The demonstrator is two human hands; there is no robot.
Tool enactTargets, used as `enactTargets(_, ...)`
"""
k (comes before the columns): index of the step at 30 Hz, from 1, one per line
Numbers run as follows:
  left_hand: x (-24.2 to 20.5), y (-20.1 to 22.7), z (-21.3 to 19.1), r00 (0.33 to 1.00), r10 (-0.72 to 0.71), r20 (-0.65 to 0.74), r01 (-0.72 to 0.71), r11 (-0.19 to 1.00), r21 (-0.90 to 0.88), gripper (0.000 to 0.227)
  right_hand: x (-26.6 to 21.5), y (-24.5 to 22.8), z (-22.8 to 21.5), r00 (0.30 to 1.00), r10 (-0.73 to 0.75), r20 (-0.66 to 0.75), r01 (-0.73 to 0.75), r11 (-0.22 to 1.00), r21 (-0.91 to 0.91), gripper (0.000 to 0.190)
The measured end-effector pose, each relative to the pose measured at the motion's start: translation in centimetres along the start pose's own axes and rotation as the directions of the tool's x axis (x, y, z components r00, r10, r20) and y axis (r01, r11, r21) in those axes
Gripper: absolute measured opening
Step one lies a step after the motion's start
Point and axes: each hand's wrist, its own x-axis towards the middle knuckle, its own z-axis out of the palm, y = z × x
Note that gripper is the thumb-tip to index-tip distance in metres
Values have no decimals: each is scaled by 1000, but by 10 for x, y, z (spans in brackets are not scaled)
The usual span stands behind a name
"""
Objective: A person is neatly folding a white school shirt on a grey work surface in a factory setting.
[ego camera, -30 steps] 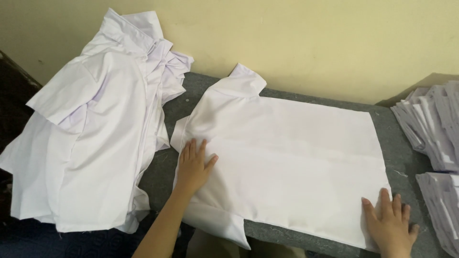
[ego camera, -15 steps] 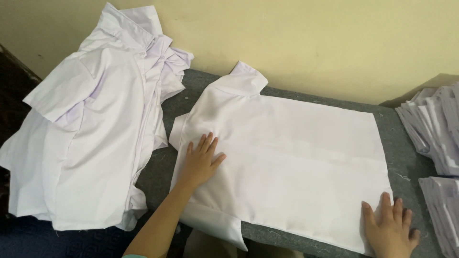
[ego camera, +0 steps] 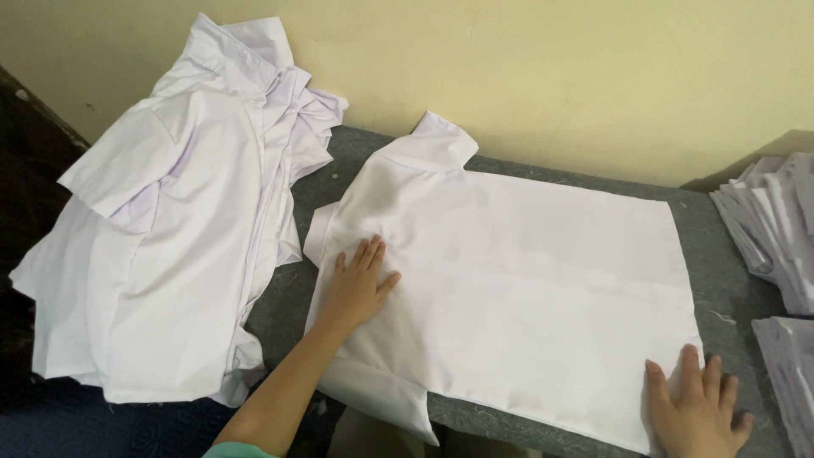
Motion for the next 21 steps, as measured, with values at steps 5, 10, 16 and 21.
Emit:
enactTargets(5, 11, -11, 4, 993, 53, -105, -52, 999, 16, 69, 6, 18, 5, 995, -96, -23, 97, 994, 58, 82)
enactTargets(10, 42, -16, 10, 937, 143, -318, -132, 990, 54, 50, 4, 19, -25, 996, 27, 84, -47, 968, 246, 80)
enactTargets(16, 85, 6, 9, 977, 34, -211, -43, 998, -39, 77, -1, -31, -67, 982, -184, -28, 184, 933, 310, 74)
enactTargets(21, 112, 41, -2, 998, -46, 51, 43, 998, 55, 75, 28, -112, -59, 772, -634, 35, 608, 754, 250, 75)
